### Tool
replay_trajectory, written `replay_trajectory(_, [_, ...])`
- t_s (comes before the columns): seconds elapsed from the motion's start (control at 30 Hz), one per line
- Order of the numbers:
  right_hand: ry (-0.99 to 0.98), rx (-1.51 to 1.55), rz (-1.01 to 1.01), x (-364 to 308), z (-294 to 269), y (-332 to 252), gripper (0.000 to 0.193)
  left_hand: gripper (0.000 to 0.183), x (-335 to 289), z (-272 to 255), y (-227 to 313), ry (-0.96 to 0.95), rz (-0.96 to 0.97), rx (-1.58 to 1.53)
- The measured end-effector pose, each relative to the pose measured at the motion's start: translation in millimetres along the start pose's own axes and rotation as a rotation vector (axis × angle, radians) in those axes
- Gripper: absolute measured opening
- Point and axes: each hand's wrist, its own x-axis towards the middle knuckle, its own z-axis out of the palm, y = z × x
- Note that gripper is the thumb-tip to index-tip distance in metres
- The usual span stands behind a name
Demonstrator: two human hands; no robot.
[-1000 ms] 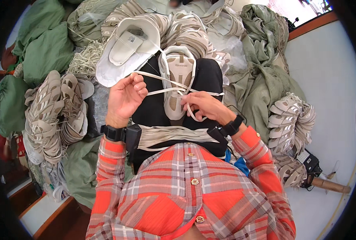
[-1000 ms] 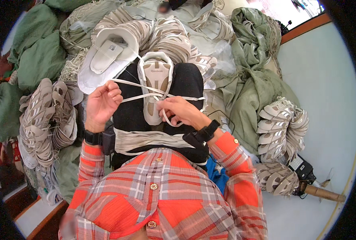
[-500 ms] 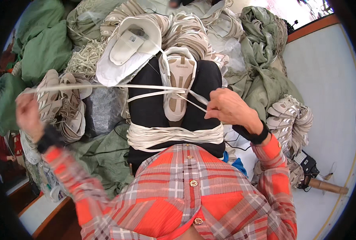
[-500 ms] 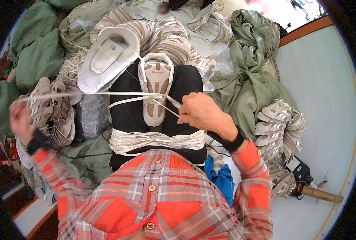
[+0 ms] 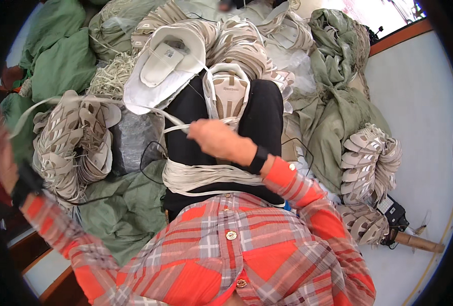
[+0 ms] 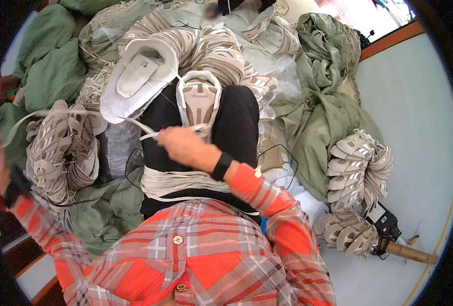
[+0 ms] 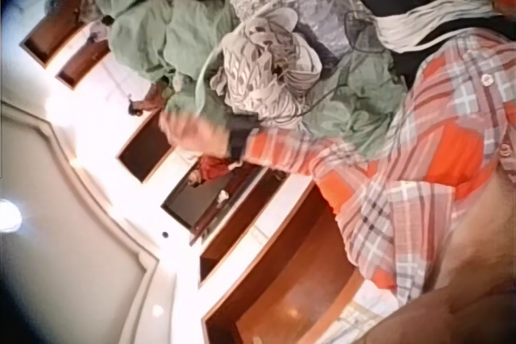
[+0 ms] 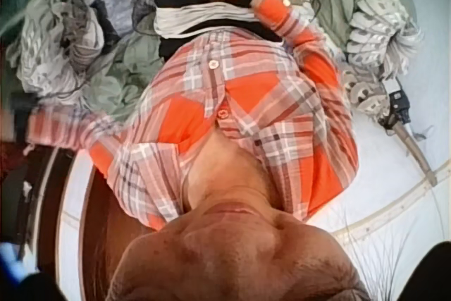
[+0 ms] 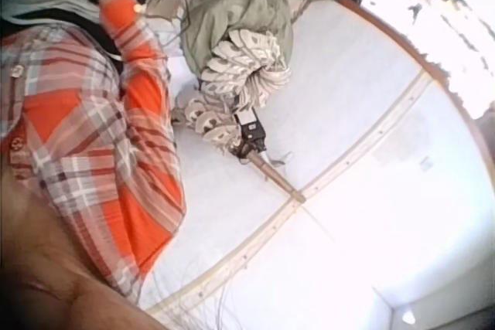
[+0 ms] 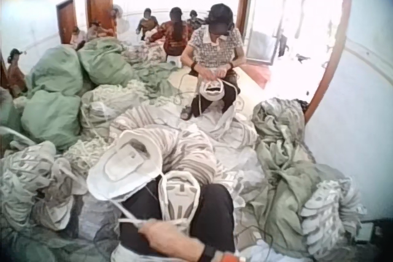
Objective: Lacing a series of shoes in a manufacturing environment.
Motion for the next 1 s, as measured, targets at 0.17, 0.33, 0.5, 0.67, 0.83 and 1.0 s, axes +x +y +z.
replay_trajectory(0.17, [-0.285,0.15,0.256,-23.1,-30.4,-33.6,0.023,0.02,-128.6,208.6,-178.4,-0.728,-0.193,0.618])
replay_trajectory(0.33, [0.121,0.229,0.544,-33.5,-52.9,16.5,0.022,0.019,-205.2,247.6,-295.2,-0.754,-0.356,0.506])
replay_trajectory(0.5, [0.081,0.253,0.639,-31.4,-55.4,7.5,0.029,0.019,-219.2,268.4,-301.6,-0.681,-0.202,0.929])
replay_trajectory(0.67, [0.049,0.305,0.632,-25.4,-58.9,4.6,0.035,0.018,-220.9,267.6,-308.0,-0.646,-0.113,1.059])
replay_trajectory(0.83, [-0.009,0.465,0.718,-20.8,-61.8,2.5,0.039,0.011,-222.2,271.7,-309.3,-0.658,0.093,1.172])
replay_trajectory(1.0, [-0.042,0.467,0.653,-16.1,-63.9,5.0,0.039,0.01,-218.8,277.2,-305.8,-0.808,0.262,1.2])
